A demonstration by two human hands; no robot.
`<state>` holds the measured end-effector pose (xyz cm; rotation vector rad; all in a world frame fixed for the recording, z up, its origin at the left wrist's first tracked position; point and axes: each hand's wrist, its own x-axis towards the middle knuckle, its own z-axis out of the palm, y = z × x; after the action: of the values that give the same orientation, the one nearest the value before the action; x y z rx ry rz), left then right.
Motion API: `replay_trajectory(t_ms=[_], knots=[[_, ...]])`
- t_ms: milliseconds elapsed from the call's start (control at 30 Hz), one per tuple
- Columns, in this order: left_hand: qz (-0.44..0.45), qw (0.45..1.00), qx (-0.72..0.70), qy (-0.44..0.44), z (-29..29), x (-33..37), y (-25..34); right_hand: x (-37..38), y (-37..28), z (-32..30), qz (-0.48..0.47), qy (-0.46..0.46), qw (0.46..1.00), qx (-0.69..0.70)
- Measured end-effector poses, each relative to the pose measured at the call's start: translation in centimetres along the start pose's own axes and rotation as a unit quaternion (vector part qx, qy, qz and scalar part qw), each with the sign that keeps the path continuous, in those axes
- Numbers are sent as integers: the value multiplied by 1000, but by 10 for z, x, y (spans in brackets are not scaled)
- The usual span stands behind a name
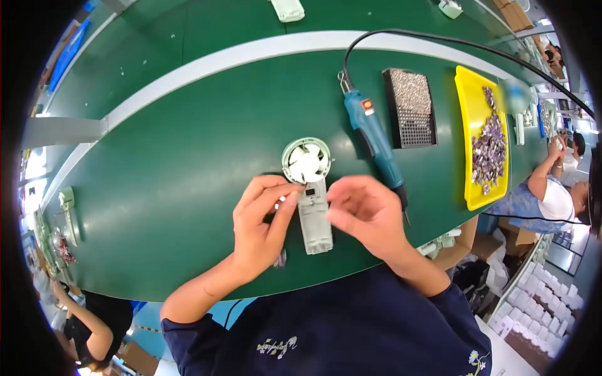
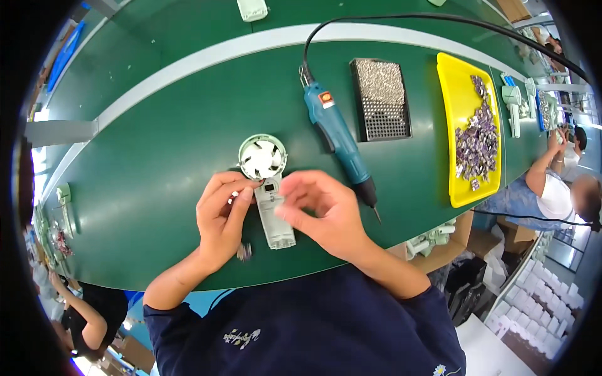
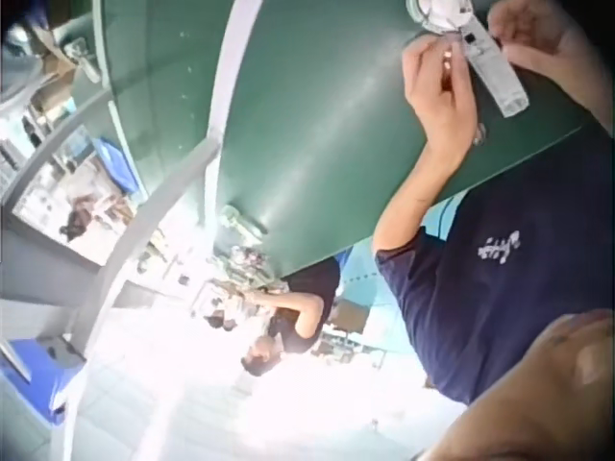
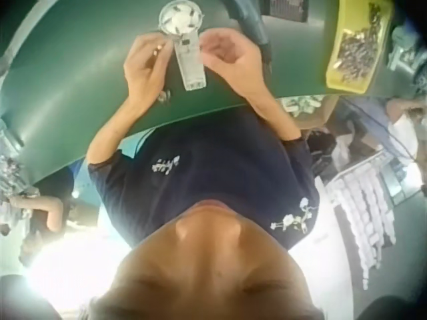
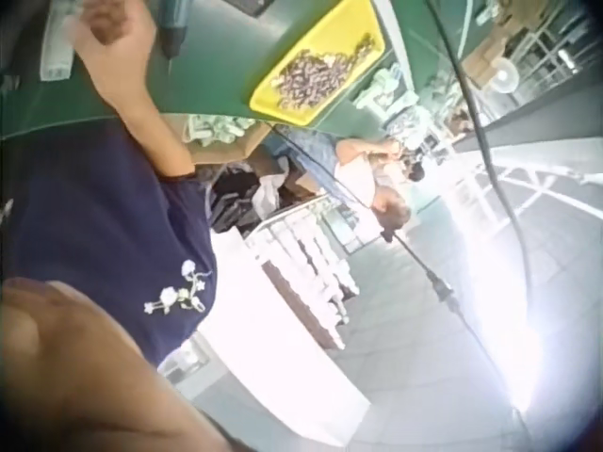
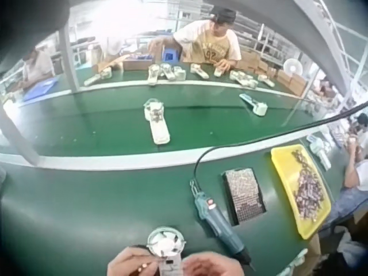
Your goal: Assembling handheld electronic fans by installing motors, circuit boards, and screws on an assembly line.
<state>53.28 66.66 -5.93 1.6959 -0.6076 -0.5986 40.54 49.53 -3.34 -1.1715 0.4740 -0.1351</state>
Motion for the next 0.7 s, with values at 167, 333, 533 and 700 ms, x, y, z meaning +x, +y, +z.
replay_trajectory(t_ms=[167,333,533,700], knots=[[49,998,33,-9,-10,1,-2,-13,9,-14,-166,73,942,-281],[101,993,38,-50,-7,9,-4,-63,16,6,-239,-76,879,-405],[145,988,-22,-41,-15,11,-17,-78,47,36,-116,-408,875,-234],[176,974,91,-106,-37,29,-16,-50,-5,-5,-292,-132,831,-455]])
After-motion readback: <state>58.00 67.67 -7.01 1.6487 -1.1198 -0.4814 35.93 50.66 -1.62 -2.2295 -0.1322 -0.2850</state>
